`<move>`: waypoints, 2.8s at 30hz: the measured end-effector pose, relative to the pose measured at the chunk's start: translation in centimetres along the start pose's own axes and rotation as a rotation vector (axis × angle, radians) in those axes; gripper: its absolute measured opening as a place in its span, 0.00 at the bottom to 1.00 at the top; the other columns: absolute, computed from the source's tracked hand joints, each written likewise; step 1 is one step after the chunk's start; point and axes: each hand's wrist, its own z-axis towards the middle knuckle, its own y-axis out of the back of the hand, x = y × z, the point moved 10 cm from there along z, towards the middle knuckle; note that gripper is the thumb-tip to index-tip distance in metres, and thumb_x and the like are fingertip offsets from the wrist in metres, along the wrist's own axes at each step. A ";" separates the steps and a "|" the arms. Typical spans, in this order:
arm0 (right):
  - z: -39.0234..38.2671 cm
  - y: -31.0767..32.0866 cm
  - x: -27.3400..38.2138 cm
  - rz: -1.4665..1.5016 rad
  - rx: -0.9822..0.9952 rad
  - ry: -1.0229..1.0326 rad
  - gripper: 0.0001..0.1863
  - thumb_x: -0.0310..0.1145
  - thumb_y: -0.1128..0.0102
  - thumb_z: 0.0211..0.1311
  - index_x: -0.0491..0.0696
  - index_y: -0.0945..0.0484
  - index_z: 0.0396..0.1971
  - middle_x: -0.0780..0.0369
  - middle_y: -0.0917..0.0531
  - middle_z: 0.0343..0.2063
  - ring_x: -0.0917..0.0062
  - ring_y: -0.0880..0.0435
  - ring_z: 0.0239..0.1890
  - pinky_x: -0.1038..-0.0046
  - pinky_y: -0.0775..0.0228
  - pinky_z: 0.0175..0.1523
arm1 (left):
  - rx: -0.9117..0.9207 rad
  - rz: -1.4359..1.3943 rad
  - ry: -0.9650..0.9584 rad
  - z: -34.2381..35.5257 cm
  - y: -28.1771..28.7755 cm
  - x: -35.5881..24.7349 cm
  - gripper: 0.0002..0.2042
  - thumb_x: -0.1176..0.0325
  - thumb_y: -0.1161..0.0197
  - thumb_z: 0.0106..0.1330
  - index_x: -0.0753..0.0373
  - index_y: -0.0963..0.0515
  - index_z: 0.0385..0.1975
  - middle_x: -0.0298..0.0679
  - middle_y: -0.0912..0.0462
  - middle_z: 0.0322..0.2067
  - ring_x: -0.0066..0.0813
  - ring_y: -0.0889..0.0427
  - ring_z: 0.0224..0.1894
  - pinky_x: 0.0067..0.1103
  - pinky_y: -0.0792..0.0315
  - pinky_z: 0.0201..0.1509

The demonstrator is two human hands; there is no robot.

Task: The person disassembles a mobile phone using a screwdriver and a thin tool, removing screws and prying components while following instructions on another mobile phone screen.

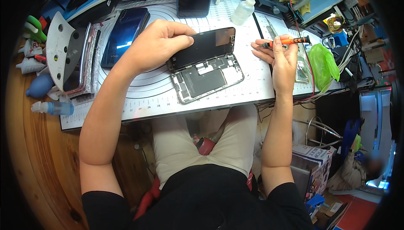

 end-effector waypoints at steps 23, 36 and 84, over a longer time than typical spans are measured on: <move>-6.3 -10.2 5.8 -0.062 0.256 0.469 0.54 0.14 0.39 0.66 0.49 0.68 0.79 0.51 0.17 0.41 0.72 0.13 0.39 0.71 0.18 0.51 | 0.036 -0.004 0.008 0.2 -0.2 0.6 0.13 0.72 0.41 0.70 0.74 0.16 0.46 0.37 0.12 0.36 0.18 0.17 0.39 0.18 0.24 0.47; -6.9 -11.6 4.9 -0.126 0.274 0.541 0.46 0.14 0.34 0.63 0.44 0.52 0.75 0.54 0.15 0.39 0.73 0.12 0.40 0.72 0.17 0.49 | 0.041 -0.005 -0.007 0.3 -0.2 0.7 0.14 0.71 0.41 0.69 0.75 0.17 0.48 0.38 0.12 0.37 0.19 0.17 0.40 0.19 0.24 0.48; -6.8 -13.5 8.4 -0.137 0.380 0.685 0.31 0.13 0.34 0.61 0.37 0.31 0.65 0.50 0.17 0.52 0.74 0.16 0.47 0.71 0.21 0.55 | -0.004 -0.208 0.095 0.1 0.5 2.0 0.11 0.64 0.38 0.69 0.64 0.14 0.41 0.30 0.15 0.33 0.14 0.19 0.36 0.15 0.26 0.43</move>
